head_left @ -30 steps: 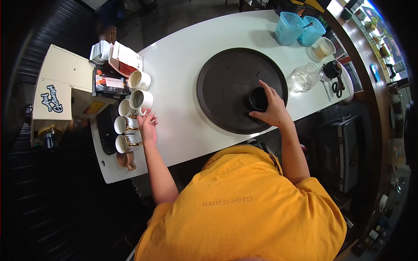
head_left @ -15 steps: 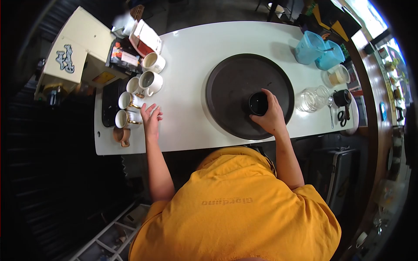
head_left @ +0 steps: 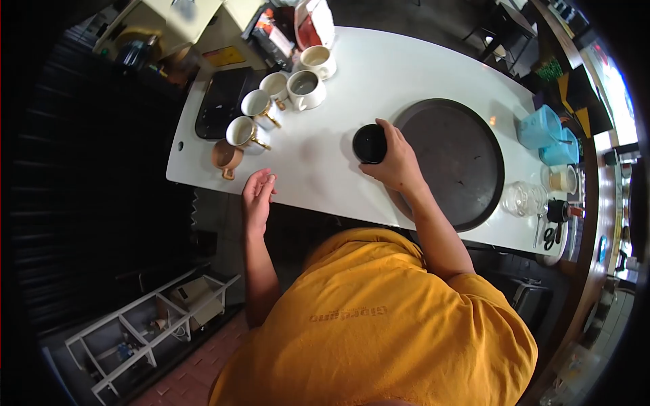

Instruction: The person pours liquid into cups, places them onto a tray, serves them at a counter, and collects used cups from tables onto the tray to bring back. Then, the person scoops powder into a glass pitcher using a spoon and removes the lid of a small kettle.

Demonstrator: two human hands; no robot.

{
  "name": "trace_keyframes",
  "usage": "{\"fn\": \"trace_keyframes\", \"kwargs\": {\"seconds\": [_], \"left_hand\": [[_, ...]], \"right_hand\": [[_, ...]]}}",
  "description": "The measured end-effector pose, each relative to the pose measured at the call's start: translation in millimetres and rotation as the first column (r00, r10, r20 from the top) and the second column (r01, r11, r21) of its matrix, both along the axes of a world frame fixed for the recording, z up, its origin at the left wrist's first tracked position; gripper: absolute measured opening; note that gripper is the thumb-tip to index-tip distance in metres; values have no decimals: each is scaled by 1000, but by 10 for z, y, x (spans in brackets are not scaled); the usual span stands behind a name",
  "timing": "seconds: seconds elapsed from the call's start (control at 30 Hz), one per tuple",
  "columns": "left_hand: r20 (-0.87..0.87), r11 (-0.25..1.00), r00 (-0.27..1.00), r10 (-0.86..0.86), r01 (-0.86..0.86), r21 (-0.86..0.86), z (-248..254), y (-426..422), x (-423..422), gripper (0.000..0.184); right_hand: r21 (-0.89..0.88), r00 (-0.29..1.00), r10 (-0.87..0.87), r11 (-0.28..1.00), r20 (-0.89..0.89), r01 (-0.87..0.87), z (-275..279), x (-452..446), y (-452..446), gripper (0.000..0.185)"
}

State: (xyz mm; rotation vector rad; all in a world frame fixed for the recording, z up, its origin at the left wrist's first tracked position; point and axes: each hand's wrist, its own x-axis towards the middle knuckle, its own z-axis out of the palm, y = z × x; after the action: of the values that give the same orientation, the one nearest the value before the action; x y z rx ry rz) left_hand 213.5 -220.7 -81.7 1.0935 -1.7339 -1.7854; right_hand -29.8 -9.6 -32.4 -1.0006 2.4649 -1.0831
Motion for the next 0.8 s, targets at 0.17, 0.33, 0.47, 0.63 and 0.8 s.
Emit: {"fn": "trace_keyframes", "kwargs": {"seconds": [0.17, 0.33, 0.47, 0.63, 0.8], "left_hand": [[-22, 998, 999, 48, -47, 33, -14, -145, 359, 30], [-62, 995, 995, 78, -74, 69, 81, -356, 652, 31], [-67, 995, 995, 72, -67, 73, 90, -540, 781, 31], [-57, 994, 997, 55, -50, 95, 75, -718, 775, 31], [-65, 994, 998, 10, -3, 108, 47, -857, 750, 30]], "right_hand": [[11, 998, 55, 998, -22, -55, -281, 190, -640, 92], [-7, 995, 49, 999, -84, -49, -509, 350, -1059, 96], [26, 996, 31, 999, -88, -29, -542, 424, -1253, 98], [62, 997, 0, 998, -82, 5, -560, 467, -1406, 100], [71, 998, -31, 997, -63, 35, -577, 521, -1520, 100]]}}
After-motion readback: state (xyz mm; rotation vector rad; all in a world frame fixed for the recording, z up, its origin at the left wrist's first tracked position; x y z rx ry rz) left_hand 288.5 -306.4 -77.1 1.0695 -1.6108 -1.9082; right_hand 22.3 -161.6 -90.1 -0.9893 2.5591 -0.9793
